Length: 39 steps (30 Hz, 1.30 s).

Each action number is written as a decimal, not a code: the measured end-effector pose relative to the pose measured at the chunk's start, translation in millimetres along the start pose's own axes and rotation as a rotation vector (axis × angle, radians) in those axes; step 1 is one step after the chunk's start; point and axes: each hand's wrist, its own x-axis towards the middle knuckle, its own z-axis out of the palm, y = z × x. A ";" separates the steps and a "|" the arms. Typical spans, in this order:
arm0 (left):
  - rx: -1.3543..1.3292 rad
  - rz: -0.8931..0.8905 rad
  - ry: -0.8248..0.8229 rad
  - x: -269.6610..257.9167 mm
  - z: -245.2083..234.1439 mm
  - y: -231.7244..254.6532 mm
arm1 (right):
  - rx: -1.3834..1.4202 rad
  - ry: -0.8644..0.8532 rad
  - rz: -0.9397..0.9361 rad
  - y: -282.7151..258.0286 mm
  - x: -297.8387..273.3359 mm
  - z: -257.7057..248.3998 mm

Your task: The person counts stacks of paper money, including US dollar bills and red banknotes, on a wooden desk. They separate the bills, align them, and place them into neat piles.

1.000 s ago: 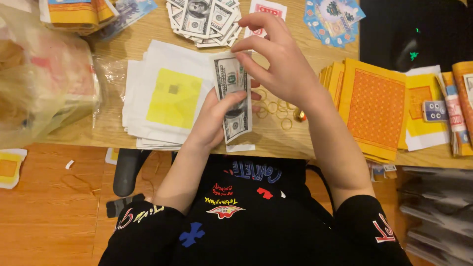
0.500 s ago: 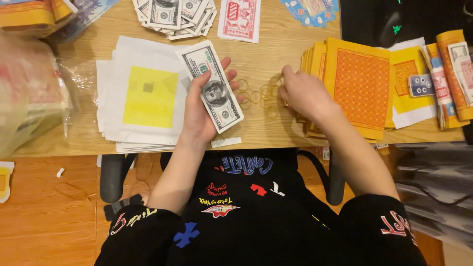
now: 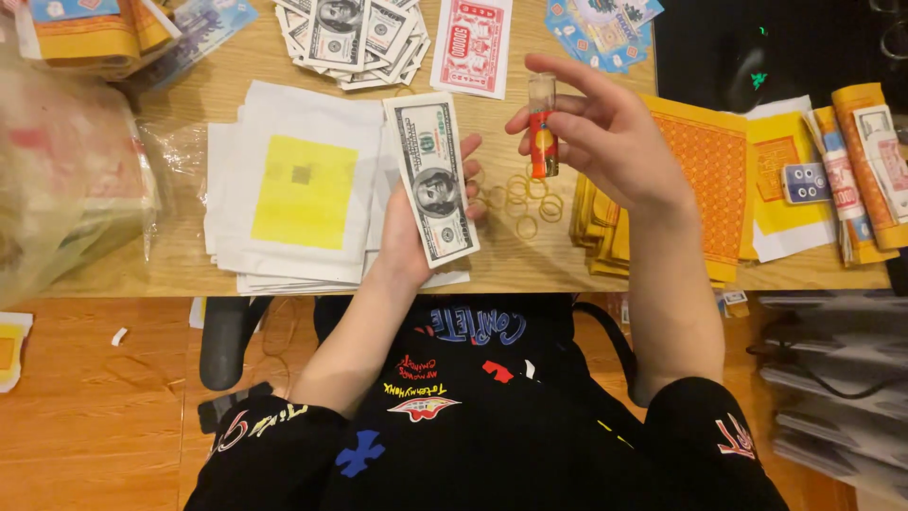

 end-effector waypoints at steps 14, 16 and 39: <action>0.106 0.070 -0.020 -4.5 -9.7 -26.2 | -0.903 -0.260 -0.525 27.8 -17.8 48.0; 0.157 0.089 -0.039 -6.8 -10.2 -33.8 | -1.091 -0.318 -0.686 41.8 -22.1 54.4; 0.383 0.186 -0.193 -21.9 22.6 -28.1 | -1.428 -0.167 -0.980 50.7 -27.3 60.6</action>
